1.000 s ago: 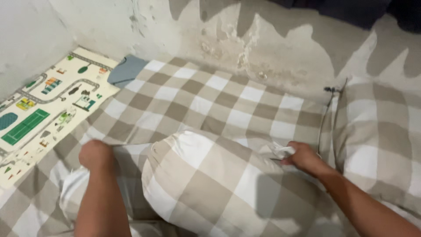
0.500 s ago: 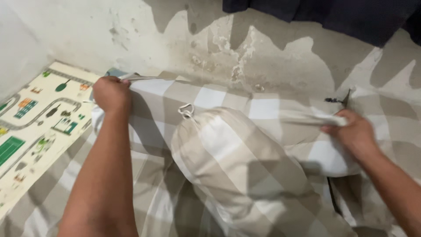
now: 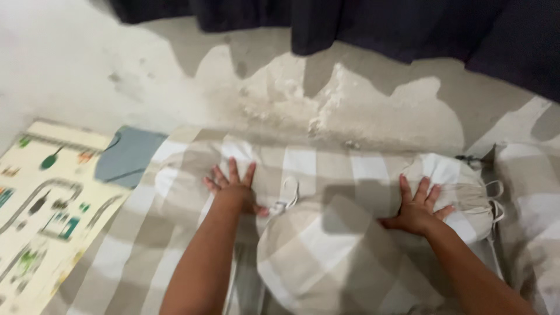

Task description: The person arranges pillows and a bolster on a bed with a checkered sheet. They smooth the bedding and align the items neatly at the head of the bed.

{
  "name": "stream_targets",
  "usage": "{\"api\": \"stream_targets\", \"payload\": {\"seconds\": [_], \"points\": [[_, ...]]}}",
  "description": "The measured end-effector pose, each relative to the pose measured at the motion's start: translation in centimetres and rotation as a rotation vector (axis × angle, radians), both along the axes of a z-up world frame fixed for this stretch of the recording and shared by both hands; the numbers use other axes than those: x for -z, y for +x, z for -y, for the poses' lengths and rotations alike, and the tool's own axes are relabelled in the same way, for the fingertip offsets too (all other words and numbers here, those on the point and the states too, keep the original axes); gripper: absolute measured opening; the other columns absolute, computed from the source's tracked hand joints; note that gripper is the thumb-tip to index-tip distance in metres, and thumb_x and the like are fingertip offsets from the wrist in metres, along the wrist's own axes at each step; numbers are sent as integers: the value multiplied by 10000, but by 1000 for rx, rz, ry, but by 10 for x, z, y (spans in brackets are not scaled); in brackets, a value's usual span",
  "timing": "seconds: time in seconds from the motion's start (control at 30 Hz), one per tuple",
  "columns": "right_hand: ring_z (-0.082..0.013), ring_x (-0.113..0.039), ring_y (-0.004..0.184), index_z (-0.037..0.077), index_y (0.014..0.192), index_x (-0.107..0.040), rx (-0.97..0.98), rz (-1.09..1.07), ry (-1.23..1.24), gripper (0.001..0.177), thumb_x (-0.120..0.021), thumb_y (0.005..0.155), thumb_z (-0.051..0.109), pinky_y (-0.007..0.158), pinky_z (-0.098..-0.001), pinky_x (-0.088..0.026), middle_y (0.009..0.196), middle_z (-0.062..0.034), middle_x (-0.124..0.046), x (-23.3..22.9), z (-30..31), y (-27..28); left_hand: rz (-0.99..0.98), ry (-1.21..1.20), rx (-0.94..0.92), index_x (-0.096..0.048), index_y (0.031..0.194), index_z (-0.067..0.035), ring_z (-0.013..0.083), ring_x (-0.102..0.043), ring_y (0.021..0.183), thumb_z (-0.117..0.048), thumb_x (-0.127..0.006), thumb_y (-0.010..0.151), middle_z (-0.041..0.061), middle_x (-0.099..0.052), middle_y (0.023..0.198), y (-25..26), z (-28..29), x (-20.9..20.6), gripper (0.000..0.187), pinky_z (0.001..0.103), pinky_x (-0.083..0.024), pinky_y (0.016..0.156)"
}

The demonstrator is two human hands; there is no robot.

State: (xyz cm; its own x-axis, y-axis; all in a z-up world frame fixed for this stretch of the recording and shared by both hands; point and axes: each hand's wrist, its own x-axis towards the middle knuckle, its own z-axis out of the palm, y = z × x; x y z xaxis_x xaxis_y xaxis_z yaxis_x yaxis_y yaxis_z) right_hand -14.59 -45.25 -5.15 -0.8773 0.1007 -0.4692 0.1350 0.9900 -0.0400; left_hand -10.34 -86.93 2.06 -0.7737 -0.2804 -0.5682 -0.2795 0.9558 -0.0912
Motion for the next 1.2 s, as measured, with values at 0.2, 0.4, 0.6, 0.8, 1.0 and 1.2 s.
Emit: {"api": "stream_targets", "payload": {"seconds": [0.2, 0.4, 0.6, 0.8, 1.0, 1.2], "points": [[-460, 254, 1529, 396, 1632, 67, 34, -9, -58, 1689, -1040, 388, 675, 1107, -807, 53, 1690, -185, 212, -12, 8, -36, 47, 132, 354, 167, 1636, -342, 496, 198, 1537, -678, -920, 559, 97, 232, 1720, -69, -13, 11, 1567, 826, -4, 1127], [-442, 209, 1557, 390, 1628, -30, 45, -24, -42, 1659, -1064, 350, 616, 1111, -811, 14, 1714, -158, 177, -36, 16, -36, 170, 196, 421, 164, 1628, -437, 454, 257, 1545, -542, -969, 515, 54, 300, 1709, -111, -50, 28, 1591, 861, -25, 1114], [-386, 114, 1567, 420, 1600, -153, -96, -268, -161, 1256, -839, 577, 662, 1143, -768, -16, 1719, -72, 48, -35, 61, -19, 215, 234, 529, 166, 1638, -419, 440, 227, 1551, -387, -950, 631, 76, 285, 1710, -114, -63, 29, 1503, 824, -46, 1128], [-314, 13, 1579, 454, 1564, -286, -298, -257, -116, 824, -572, 844, 737, 1179, -722, -41, 1722, 25, -98, -18, 105, 1, -108, 488, 634, -191, 1644, -432, 347, 135, 1593, -675, -554, 867, 27, 95, 1746, -72, -60, 39, 892, 731, 56, 1191], [-329, -26, 1549, 297, 1587, -232, -221, -329, -18, 903, -526, 863, 751, 1154, -681, -62, 1708, -94, -95, -18, 41, -14, -218, 141, 504, -89, 1654, -401, 331, 84, 1557, -801, -389, 880, 6, 79, 1731, -42, 22, 16, 921, 695, 60, 1182], [-447, -371, 1378, 86, 1432, -457, 246, -296, -499, 657, -487, 1037, 612, 1156, -645, -291, 1495, -250, -405, 3, 41, -61, -378, 92, 81, -166, 1638, -339, 299, -11, 1584, -684, -354, 956, 4, -85, 1695, -37, 5, 37, 786, 685, 29, 1218]]}}
